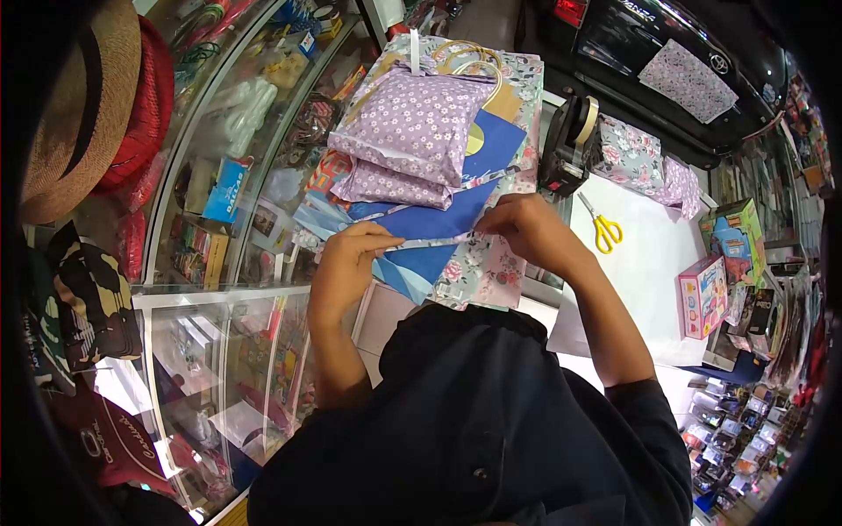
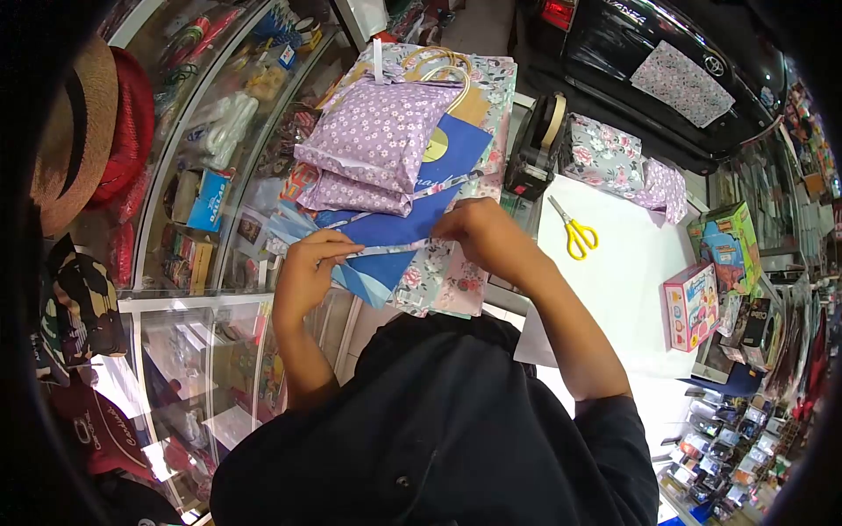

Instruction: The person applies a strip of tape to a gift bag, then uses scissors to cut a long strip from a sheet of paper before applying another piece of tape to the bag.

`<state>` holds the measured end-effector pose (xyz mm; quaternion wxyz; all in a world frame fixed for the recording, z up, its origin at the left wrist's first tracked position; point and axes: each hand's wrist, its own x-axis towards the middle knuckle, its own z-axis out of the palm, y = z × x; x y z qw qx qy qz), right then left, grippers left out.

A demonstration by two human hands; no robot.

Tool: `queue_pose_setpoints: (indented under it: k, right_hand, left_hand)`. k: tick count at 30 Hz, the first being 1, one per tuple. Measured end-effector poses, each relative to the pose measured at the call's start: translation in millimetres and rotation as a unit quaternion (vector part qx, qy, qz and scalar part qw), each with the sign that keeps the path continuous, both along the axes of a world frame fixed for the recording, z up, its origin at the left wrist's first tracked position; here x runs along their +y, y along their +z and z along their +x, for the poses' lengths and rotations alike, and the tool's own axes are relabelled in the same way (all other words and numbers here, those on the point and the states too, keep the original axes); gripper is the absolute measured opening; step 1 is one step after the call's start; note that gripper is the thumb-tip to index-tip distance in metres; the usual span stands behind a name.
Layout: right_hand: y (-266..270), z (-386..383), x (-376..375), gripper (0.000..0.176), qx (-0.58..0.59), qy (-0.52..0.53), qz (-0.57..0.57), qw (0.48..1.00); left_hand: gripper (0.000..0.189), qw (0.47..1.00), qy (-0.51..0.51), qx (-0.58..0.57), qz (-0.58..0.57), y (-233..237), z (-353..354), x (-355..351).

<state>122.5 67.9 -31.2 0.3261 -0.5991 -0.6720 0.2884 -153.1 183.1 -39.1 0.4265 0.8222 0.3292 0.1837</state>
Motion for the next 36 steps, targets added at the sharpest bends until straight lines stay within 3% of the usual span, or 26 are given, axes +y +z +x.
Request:
queue_pose_setpoints:
  k: [2, 9, 13, 22, 25, 28, 30, 34, 36]
  right_hand:
    - [-8.9, 1.7, 5.2, 0.033, -0.037, 0.009, 0.003, 0.999]
    - [-1.3, -6.7, 11.9, 0.015, -0.142, 0.012, -0.002, 0.99]
    - [2.2, -5.9, 17.0, 0.019, -0.192, 0.031, -0.003, 0.981]
    - [0.5, -2.4, 21.6, 0.02, -0.244, 0.093, 0.08, 0.962]
    - [7.4, -3.0, 21.4, 0.018, -0.256, 0.089, 0.017, 0.962]
    - [-4.0, -2.8, 23.7, 0.017, -0.26, 0.072, 0.068, 0.96]
    - [-8.4, -4.8, 24.3, 0.016, -0.259, 0.064, 0.072, 0.961]
    - [-13.9, -7.9, 29.1, 0.015, -0.285, 0.053, 0.096, 0.952]
    - [-14.8, -7.9, 30.3, 0.014, -0.282, 0.049, 0.095, 0.953]
  left_hand:
    - [0.028, 1.0, -0.01, 0.007, -0.001, -0.5, -0.7, 4.4]
    - [0.02, 1.0, 0.005, 0.022, -0.003, -0.9, -7.4, 11.7]
    - [0.019, 1.0, -0.009, 0.012, 0.009, -6.5, -12.1, 16.3]
    - [0.017, 0.995, 0.019, 0.047, -0.087, 1.2, -15.2, 22.0]
    - [0.016, 0.997, -0.033, 0.056, -0.035, 1.8, -15.2, 27.2]
    - [0.015, 0.997, -0.035, 0.067, -0.033, 7.8, -13.4, 23.9]
    - [0.02, 0.973, -0.007, 0.132, 0.191, 19.7, -10.9, 10.4]
    - [0.03, 0.971, -0.064, 0.101, 0.207, 24.1, 7.4, -11.6]
    - [0.038, 0.955, -0.141, 0.121, 0.23, 17.6, 16.3, -28.6]
